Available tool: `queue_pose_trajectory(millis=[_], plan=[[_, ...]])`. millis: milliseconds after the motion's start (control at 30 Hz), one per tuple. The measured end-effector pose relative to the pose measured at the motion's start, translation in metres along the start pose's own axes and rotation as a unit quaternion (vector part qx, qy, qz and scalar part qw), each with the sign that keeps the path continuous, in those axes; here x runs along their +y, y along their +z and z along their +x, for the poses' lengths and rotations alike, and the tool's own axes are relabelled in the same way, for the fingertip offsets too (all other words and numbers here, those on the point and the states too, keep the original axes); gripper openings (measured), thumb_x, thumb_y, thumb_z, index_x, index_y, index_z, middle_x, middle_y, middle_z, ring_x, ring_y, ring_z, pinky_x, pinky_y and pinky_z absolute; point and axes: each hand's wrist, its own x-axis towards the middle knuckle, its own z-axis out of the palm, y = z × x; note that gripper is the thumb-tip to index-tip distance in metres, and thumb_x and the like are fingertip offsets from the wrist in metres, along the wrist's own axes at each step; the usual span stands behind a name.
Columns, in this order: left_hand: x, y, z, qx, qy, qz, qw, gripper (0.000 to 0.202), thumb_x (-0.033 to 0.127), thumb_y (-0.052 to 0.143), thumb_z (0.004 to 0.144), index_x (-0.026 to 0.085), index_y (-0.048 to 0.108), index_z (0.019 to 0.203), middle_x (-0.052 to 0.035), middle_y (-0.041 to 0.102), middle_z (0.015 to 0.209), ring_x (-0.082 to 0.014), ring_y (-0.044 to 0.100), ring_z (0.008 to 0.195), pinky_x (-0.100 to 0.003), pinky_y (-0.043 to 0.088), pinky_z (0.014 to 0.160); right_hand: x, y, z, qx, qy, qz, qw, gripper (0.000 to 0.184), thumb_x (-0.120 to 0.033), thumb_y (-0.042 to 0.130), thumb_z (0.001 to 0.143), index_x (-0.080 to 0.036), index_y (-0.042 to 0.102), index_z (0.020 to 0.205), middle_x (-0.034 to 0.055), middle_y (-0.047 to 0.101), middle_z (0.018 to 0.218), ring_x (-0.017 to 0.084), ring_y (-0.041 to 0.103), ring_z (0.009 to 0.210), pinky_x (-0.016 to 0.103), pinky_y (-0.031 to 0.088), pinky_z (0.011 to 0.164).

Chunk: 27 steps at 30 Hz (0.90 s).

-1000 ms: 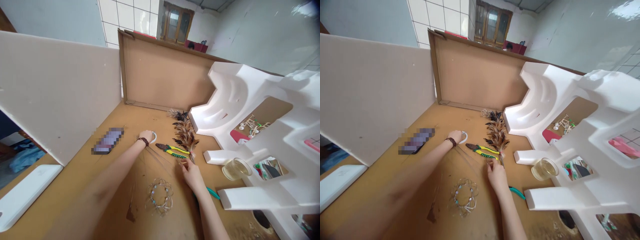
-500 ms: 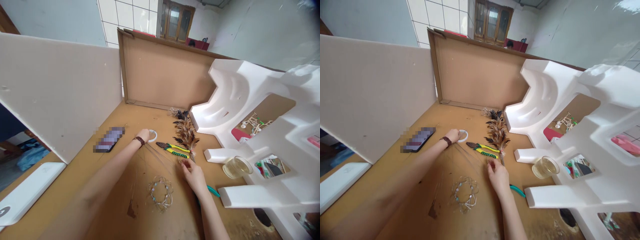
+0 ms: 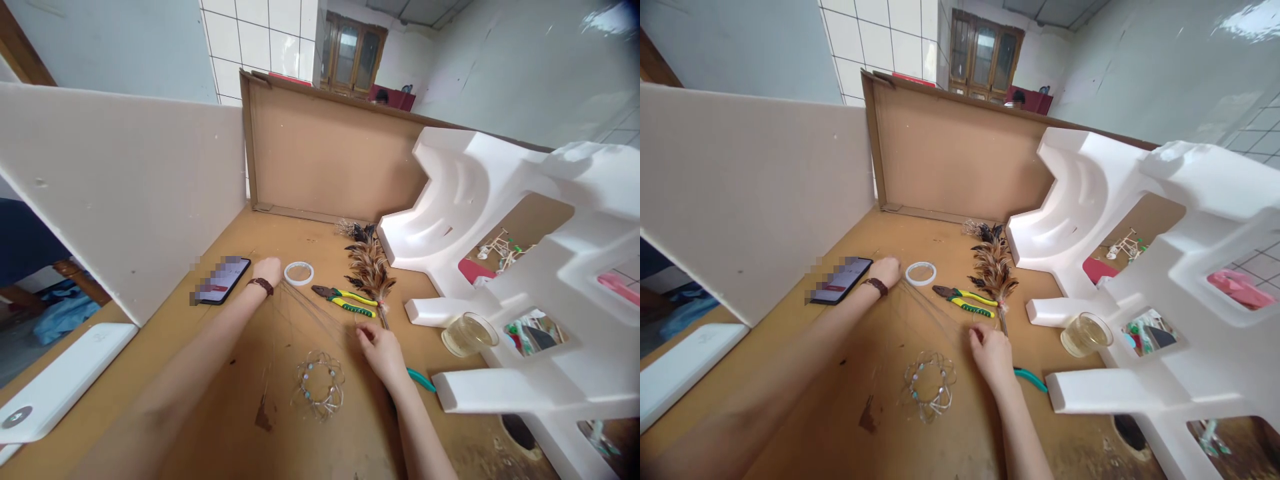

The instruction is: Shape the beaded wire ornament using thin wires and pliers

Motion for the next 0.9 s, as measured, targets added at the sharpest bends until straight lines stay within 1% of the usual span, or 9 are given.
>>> queue_pose_trajectory(millis=[133, 300, 333, 467, 567, 667, 767, 833, 900], plan=[[0.016, -0.007, -0.009, 0.016, 0.039, -0.099, 0.994, 0.013, 0.021, 0.047, 0.078, 0.013, 0.056, 0.084, -0.0125, 0.063, 0.093, -0.0191, 0.060, 0.086, -0.026, 0.045, 0.070, -0.007, 0.015, 0.004, -0.010, -0.039, 0.034, 0.999, 0.024, -0.021, 0.053, 0.075, -0.024, 0.066, 0.095, 0.0044, 0.066, 0.100, 0.020, 0.060, 0.088, 0.030, 0.042, 0.079], [0.060, 0.000, -0.048, -0.065, 0.086, -0.230, 0.967, 0.020, 0.031, 0.046, 0.081, 0.014, 0.053, 0.089, -0.0040, 0.063, 0.070, -0.0089, 0.054, 0.050, -0.019, 0.040, 0.044, -0.014, 0.012, 0.012, 0.038, -0.045, 0.124, 0.991, 0.026, -0.031, 0.046, 0.082, -0.020, 0.066, 0.094, 0.0066, 0.066, 0.093, 0.019, 0.059, 0.084, 0.031, 0.045, 0.077], [0.069, 0.001, -0.060, -0.096, 0.103, -0.262, 0.955, 0.018, 0.031, 0.049, 0.079, 0.014, 0.053, 0.085, -0.0030, 0.062, 0.070, -0.0076, 0.053, 0.049, -0.017, 0.039, 0.042, -0.016, 0.007, 0.013, 0.049, -0.043, 0.146, 0.987, 0.029, -0.034, 0.044, 0.083, -0.019, 0.065, 0.096, 0.0068, 0.066, 0.092, 0.018, 0.059, 0.082, 0.030, 0.046, 0.074], [0.096, 0.010, -0.106, -0.286, 0.150, -0.458, 0.828, 0.022, 0.032, 0.060, 0.071, 0.014, 0.050, 0.080, -0.0026, 0.061, 0.074, -0.0068, 0.053, 0.049, -0.015, 0.037, 0.039, -0.030, -0.014, 0.017, 0.066, -0.039, 0.220, 0.973, 0.038, -0.044, 0.044, 0.082, -0.018, 0.063, 0.102, 0.0061, 0.066, 0.085, 0.016, 0.059, 0.070, 0.026, 0.048, 0.060], [0.107, 0.018, -0.127, -0.309, 0.160, -0.473, 0.810, 0.023, 0.034, 0.060, 0.072, 0.014, 0.048, 0.077, -0.0014, 0.058, 0.072, -0.0075, 0.054, 0.051, -0.016, 0.039, 0.040, -0.036, -0.027, 0.016, 0.056, -0.043, 0.251, 0.966, 0.036, -0.047, 0.051, 0.077, -0.019, 0.065, 0.095, 0.0054, 0.066, 0.083, 0.015, 0.057, 0.065, 0.023, 0.045, 0.051], [0.111, 0.019, -0.138, -0.255, 0.195, -0.404, 0.856, 0.019, 0.034, 0.053, 0.079, 0.015, 0.050, 0.077, -0.0011, 0.057, 0.068, -0.0099, 0.055, 0.054, -0.020, 0.044, 0.047, -0.035, -0.037, 0.014, 0.037, -0.041, 0.241, 0.969, 0.033, -0.045, 0.051, 0.076, -0.018, 0.066, 0.088, 0.0046, 0.064, 0.076, 0.013, 0.054, 0.058, 0.022, 0.041, 0.046], [0.113, 0.009, -0.145, -0.075, 0.317, -0.224, 0.918, 0.016, 0.026, 0.044, 0.086, 0.016, 0.055, 0.087, -0.0058, 0.059, 0.086, -0.0144, 0.057, 0.075, -0.028, 0.048, 0.068, -0.030, -0.045, 0.012, -0.011, -0.044, 0.200, 0.979, 0.028, -0.038, 0.050, 0.077, -0.016, 0.066, 0.078, 0.0007, 0.059, 0.058, 0.011, 0.048, 0.047, 0.022, 0.037, 0.044], [0.115, 0.001, -0.148, -0.023, 0.423, -0.084, 0.902, 0.019, 0.020, 0.038, 0.088, 0.016, 0.056, 0.095, -0.0089, 0.057, 0.099, -0.0189, 0.053, 0.092, -0.033, 0.045, 0.079, -0.031, -0.049, 0.012, -0.045, -0.057, 0.162, 0.984, 0.021, -0.030, 0.051, 0.074, -0.016, 0.066, 0.068, -0.0020, 0.054, 0.050, 0.010, 0.045, 0.046, 0.022, 0.035, 0.047], [0.117, -0.003, -0.149, -0.029, 0.487, 0.027, 0.872, 0.020, 0.016, 0.037, 0.088, 0.014, 0.056, 0.092, -0.0108, 0.057, 0.096, -0.0218, 0.051, 0.094, -0.034, 0.045, 0.076, -0.034, -0.053, 0.011, -0.070, -0.074, 0.125, 0.987, 0.018, -0.024, 0.052, 0.069, -0.017, 0.062, 0.056, -0.0035, 0.050, 0.047, 0.010, 0.043, 0.047, 0.022, 0.033, 0.049]])
